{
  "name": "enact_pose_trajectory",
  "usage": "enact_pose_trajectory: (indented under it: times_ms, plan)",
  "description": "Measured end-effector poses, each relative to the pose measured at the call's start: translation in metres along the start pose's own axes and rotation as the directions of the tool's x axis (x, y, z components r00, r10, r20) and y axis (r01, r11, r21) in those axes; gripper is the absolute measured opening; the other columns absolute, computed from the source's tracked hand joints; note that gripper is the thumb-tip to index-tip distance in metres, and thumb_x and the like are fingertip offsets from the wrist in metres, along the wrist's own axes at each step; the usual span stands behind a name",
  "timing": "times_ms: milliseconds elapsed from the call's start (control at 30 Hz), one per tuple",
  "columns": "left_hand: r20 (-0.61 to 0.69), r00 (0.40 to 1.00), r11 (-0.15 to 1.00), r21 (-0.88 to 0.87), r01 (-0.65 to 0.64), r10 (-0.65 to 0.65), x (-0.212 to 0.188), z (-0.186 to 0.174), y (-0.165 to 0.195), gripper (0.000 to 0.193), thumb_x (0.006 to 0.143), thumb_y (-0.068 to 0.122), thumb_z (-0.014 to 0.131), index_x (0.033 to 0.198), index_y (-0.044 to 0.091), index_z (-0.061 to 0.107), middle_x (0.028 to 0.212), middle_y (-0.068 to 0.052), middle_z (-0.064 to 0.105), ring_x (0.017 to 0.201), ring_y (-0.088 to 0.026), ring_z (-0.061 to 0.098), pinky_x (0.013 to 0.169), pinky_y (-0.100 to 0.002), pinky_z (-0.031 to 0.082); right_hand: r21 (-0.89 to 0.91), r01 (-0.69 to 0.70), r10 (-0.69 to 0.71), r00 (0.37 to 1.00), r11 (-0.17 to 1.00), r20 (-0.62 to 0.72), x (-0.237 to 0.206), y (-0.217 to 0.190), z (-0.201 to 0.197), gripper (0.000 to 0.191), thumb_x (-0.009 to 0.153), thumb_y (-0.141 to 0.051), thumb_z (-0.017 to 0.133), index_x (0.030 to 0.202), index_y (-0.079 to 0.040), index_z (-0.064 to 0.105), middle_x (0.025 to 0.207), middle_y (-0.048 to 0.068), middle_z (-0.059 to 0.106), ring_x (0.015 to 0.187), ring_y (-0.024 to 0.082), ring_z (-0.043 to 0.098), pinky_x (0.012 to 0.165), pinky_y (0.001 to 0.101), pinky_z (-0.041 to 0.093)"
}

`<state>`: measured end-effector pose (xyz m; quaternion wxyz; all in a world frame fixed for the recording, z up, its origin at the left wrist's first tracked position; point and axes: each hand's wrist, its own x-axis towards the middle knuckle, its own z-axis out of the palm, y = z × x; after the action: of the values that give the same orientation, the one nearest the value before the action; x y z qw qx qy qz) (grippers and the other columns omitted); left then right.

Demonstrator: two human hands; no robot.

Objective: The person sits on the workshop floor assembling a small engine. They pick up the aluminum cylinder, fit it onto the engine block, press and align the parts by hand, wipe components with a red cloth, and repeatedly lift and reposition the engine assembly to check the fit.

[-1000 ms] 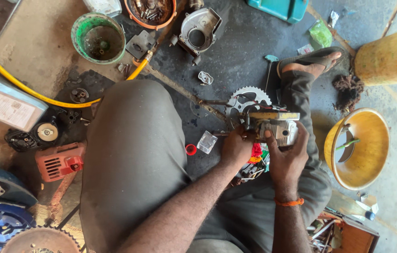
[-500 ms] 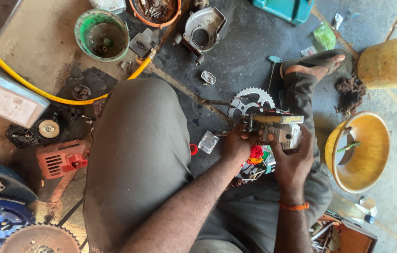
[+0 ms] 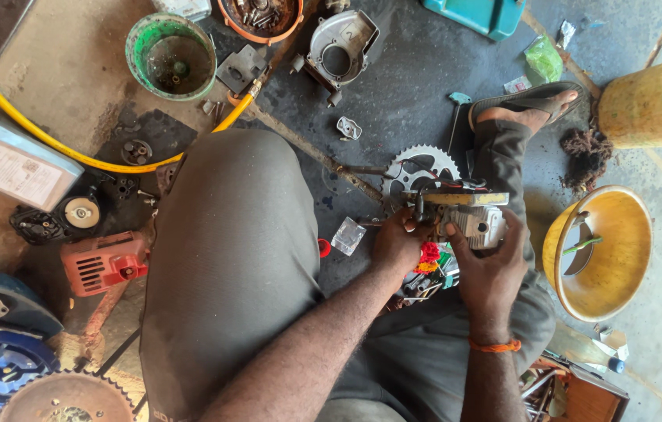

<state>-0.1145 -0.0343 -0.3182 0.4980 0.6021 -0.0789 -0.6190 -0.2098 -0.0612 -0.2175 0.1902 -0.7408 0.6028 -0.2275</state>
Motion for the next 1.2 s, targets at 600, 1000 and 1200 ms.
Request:
enact_pose_trajectory:
  times_ms: [600, 1000, 1200]
  plan:
    - [0.031, 0.997, 0.986, 0.15, -0.072, 0.068, 0.0, 0.002, 0.001, 0.036, 0.092, 0.037, 0.072, 0.105, 0.004, 0.067, 0.098, -0.012, 0.078, 0.096, -0.025, 0.075, 0.085, -0.039, 0.055, 0.118, -0.02, 0.012, 0.998, 0.993, 0.067, 0.004, 0.012, -0.004, 0.063, 0.088, -0.027, 0.089, 0.135, -0.002, 0.054, 0.116, 0.01, 0.068, 0.103, 0.015, 0.066, 0.089, 0.0318, 0.054]
    - [0.01, 0.997, 0.982, 0.174, -0.072, 0.071, -0.004, 0.0, 0.011, 0.041, 0.092, 0.042, 0.071, 0.107, 0.004, 0.068, 0.096, -0.013, 0.077, 0.096, -0.028, 0.075, 0.084, -0.041, 0.056, -0.007, 0.042, -0.042, 0.999, 0.999, 0.001, -0.002, 0.013, 0.005, 0.069, 0.088, -0.031, 0.089, 0.14, -0.005, 0.05, 0.118, 0.017, 0.068, 0.103, 0.027, 0.07, 0.088, 0.0388, 0.055]
    - [0.038, 0.997, 0.982, 0.173, -0.069, 0.063, -0.005, -0.001, 0.013, 0.04, 0.095, 0.043, 0.068, 0.111, 0.007, 0.071, 0.102, -0.012, 0.078, 0.1, -0.026, 0.075, 0.087, -0.04, 0.055, -0.066, 0.083, -0.083, 0.997, 0.994, -0.003, -0.004, 0.005, 0.005, 0.068, 0.089, -0.029, 0.088, 0.14, -0.005, 0.049, 0.12, 0.019, 0.067, 0.105, 0.032, 0.071, 0.086, 0.0421, 0.056]
